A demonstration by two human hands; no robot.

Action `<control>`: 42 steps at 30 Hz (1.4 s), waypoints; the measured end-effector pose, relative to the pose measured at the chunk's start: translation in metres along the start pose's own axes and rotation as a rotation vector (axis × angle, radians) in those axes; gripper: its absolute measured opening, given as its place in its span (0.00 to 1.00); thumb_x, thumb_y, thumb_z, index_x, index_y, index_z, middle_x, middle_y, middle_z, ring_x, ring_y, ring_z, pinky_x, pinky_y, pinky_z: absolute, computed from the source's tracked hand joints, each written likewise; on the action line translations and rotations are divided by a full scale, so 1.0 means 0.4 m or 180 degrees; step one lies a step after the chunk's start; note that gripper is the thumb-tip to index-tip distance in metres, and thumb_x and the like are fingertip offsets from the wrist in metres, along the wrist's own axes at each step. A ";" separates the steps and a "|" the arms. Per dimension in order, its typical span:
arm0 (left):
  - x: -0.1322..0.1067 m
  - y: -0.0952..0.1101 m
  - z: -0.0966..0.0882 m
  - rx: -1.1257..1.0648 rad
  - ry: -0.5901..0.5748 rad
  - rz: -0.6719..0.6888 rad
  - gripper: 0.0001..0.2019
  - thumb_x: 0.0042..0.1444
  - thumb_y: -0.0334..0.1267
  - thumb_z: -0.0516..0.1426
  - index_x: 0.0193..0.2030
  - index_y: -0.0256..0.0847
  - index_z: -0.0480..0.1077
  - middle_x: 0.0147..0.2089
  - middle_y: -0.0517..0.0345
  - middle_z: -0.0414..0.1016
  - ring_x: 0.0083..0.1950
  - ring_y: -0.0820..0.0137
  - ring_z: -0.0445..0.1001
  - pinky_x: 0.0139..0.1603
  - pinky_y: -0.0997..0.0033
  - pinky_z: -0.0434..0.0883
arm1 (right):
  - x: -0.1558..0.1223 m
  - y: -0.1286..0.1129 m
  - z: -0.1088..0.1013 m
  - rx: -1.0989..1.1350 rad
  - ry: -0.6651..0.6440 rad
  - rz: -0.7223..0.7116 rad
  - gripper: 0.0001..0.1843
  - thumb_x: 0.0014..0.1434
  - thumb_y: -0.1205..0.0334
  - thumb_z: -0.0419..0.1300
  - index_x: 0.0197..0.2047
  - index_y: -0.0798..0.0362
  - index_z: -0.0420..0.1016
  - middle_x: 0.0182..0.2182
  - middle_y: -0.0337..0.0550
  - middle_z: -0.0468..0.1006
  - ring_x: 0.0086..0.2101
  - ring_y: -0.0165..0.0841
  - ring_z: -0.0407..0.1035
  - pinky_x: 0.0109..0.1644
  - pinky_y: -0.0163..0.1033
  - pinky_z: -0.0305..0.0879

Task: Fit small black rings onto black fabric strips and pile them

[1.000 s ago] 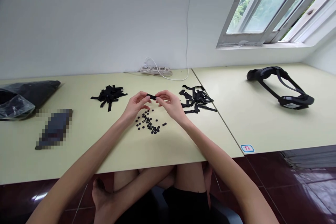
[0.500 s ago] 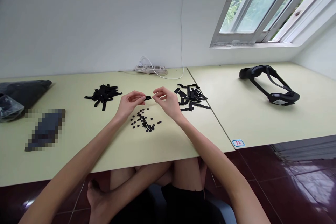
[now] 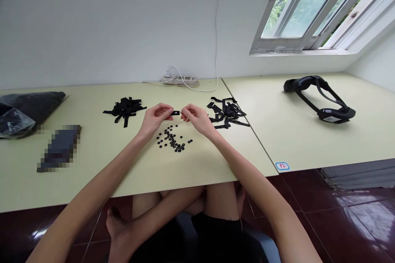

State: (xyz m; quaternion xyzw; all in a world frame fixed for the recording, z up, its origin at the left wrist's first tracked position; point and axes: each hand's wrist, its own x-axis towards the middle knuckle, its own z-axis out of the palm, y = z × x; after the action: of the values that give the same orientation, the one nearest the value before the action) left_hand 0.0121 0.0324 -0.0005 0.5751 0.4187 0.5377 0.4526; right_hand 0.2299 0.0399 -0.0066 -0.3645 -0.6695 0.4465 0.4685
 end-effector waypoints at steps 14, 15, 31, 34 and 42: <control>-0.013 0.007 -0.001 0.0251 -0.0414 0.0083 0.20 0.60 0.54 0.74 0.52 0.45 0.86 0.51 0.51 0.86 0.46 0.65 0.84 0.53 0.63 0.82 | -0.011 -0.019 0.007 -0.0296 0.0167 -0.0187 0.21 0.71 0.37 0.64 0.39 0.46 0.75 0.32 0.41 0.83 0.36 0.37 0.78 0.45 0.47 0.77; -0.011 0.006 -0.002 0.0234 -0.0393 0.0088 0.20 0.60 0.55 0.74 0.51 0.44 0.86 0.51 0.51 0.86 0.46 0.65 0.84 0.55 0.61 0.82 | -0.012 -0.019 0.008 -0.0375 0.0145 -0.0216 0.21 0.72 0.37 0.64 0.39 0.46 0.75 0.32 0.41 0.83 0.36 0.37 0.77 0.45 0.47 0.76; 0.042 -0.042 -0.062 -0.0155 0.0602 0.0018 0.21 0.55 0.55 0.77 0.46 0.41 0.86 0.50 0.52 0.86 0.42 0.70 0.84 0.58 0.62 0.86 | -0.010 0.003 -0.001 -0.0659 -0.0091 0.0060 0.09 0.72 0.56 0.58 0.41 0.46 0.77 0.32 0.41 0.85 0.34 0.38 0.78 0.46 0.47 0.74; 0.079 -0.068 -0.122 -0.0744 0.1544 -0.0046 0.12 0.61 0.41 0.76 0.47 0.41 0.82 0.50 0.54 0.85 0.51 0.72 0.86 0.68 0.68 0.82 | -0.010 0.009 -0.003 -0.0811 -0.0166 0.0131 0.09 0.72 0.58 0.57 0.41 0.47 0.78 0.32 0.41 0.85 0.34 0.38 0.79 0.46 0.47 0.74; 0.112 -0.060 -0.225 -0.1672 0.2977 0.0085 0.08 0.71 0.23 0.61 0.44 0.40 0.74 0.54 0.52 0.83 0.61 0.74 0.87 0.70 0.77 0.81 | -0.014 0.020 0.002 -0.1219 -0.0455 0.0178 0.10 0.73 0.60 0.55 0.43 0.48 0.78 0.35 0.43 0.87 0.37 0.38 0.80 0.47 0.46 0.72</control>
State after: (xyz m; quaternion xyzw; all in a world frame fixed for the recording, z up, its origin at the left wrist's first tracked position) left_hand -0.0743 0.0878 -0.0119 0.1468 0.4197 0.8288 0.3396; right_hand 0.2315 0.0375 -0.0157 -0.4328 -0.7633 0.3486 0.3294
